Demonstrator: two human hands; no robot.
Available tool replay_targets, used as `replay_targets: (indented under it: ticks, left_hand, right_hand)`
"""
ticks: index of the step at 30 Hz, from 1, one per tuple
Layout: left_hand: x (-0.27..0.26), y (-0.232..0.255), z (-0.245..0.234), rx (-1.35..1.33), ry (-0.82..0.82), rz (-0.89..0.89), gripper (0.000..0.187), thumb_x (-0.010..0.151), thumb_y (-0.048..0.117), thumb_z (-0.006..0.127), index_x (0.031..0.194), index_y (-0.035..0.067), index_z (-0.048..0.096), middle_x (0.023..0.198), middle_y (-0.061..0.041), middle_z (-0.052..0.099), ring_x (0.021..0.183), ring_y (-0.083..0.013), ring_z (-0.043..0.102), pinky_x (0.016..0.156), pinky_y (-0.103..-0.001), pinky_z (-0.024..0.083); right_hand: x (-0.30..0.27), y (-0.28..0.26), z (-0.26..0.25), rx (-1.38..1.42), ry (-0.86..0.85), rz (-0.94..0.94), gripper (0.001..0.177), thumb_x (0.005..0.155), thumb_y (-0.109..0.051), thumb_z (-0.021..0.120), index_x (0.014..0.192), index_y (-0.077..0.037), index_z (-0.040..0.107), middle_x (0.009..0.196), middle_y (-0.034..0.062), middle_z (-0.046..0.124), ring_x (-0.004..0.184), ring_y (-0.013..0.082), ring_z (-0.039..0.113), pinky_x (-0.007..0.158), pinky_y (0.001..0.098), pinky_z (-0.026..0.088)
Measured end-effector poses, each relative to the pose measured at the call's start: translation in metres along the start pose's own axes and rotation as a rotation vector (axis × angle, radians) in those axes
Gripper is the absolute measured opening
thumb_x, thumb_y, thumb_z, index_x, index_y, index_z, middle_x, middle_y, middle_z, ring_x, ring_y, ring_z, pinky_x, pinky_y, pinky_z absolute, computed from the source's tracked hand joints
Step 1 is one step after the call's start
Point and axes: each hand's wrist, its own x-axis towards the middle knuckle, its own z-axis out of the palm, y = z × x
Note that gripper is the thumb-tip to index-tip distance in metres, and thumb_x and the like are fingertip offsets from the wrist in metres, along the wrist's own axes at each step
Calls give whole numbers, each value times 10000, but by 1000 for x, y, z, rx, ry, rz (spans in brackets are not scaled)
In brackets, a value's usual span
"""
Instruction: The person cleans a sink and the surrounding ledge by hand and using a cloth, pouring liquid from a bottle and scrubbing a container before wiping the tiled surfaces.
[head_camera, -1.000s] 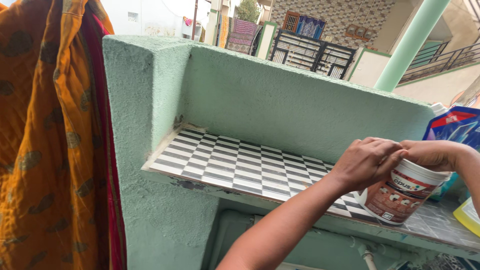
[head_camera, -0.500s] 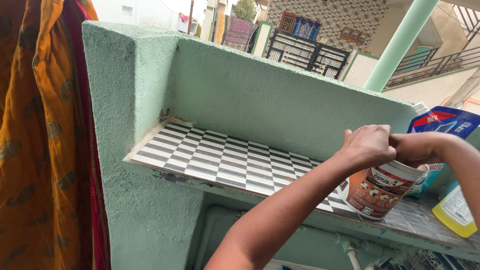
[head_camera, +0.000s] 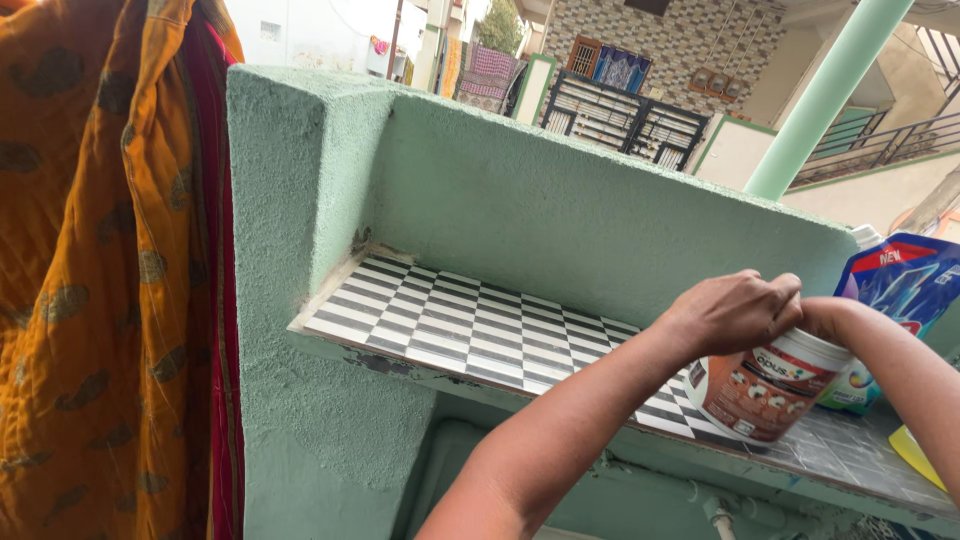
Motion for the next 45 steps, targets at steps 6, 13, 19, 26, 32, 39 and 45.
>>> replay_targets:
  ticks: [6, 13, 19, 26, 32, 39, 45]
  left_hand:
    - [1, -3, -1, -3, 86, -13, 405, 1054, 418, 384, 1034, 66, 584, 808, -207, 739, 839, -398, 749, 669, -521, 623]
    - [3, 18, 21, -20, 92, -166, 405, 1113, 372, 366, 1114, 15, 558, 902, -264, 721, 854, -432, 750, 728, -516, 635]
    - [17, -11, 26, -260, -19, -93, 372, 1042, 310, 376, 1204, 37, 570, 1014, -218, 737, 914, -334, 750, 819, -461, 621]
    - [65, -63, 54, -280, -188, -209, 483, 868, 200, 569, 1312, 26, 647, 1174, -194, 757, 1059, -292, 750, 971, -396, 582]
    - [101, -103, 83, -595, -89, -240, 725, 853, 381, 744, 1373, -98, 583, 1270, -268, 701, 1181, -330, 706, 1014, -395, 559]
    - [99, -81, 56, -874, -244, -276, 710, 809, 574, 741, 1110, -66, 799, 1019, -242, 850, 956, -287, 809, 801, -349, 634]
    - [85, -48, 26, -1096, -195, -243, 829, 688, 577, 756, 1310, 51, 603, 1062, -153, 750, 954, -279, 750, 710, -490, 667]
  right_hand:
    - [-7, -13, -16, -3, 29, 6, 452, 935, -124, 682, 1341, 11, 537, 1134, 242, 757, 941, 279, 788, 787, 424, 679]
    - [6, -3, -24, 14, 13, 34, 439, 933, -130, 671, 1314, 64, 572, 1125, 289, 766, 921, 306, 794, 768, 436, 683]
    - [0, -2, -6, 114, -48, 49, 439, 932, -136, 662, 1290, 110, 602, 1117, 330, 774, 904, 330, 800, 751, 446, 686]
    - [-69, -39, -12, 278, 48, 21, 419, 966, -129, 641, 1347, 24, 560, 1146, 279, 763, 906, 293, 769, 766, 418, 653]
    - [-110, -45, -48, 444, -58, -178, 467, 1008, -306, 492, 1310, 46, 541, 1094, 285, 782, 813, 300, 788, 618, 424, 636]
    - [-112, -34, -82, 440, 48, -421, 439, 1051, -261, 455, 1375, 17, 557, 992, 306, 772, 742, 230, 735, 484, 338, 504]
    - [-118, -42, -81, 499, 206, -497, 388, 1029, -139, 469, 1321, 61, 630, 896, 220, 678, 658, 184, 664, 476, 339, 459]
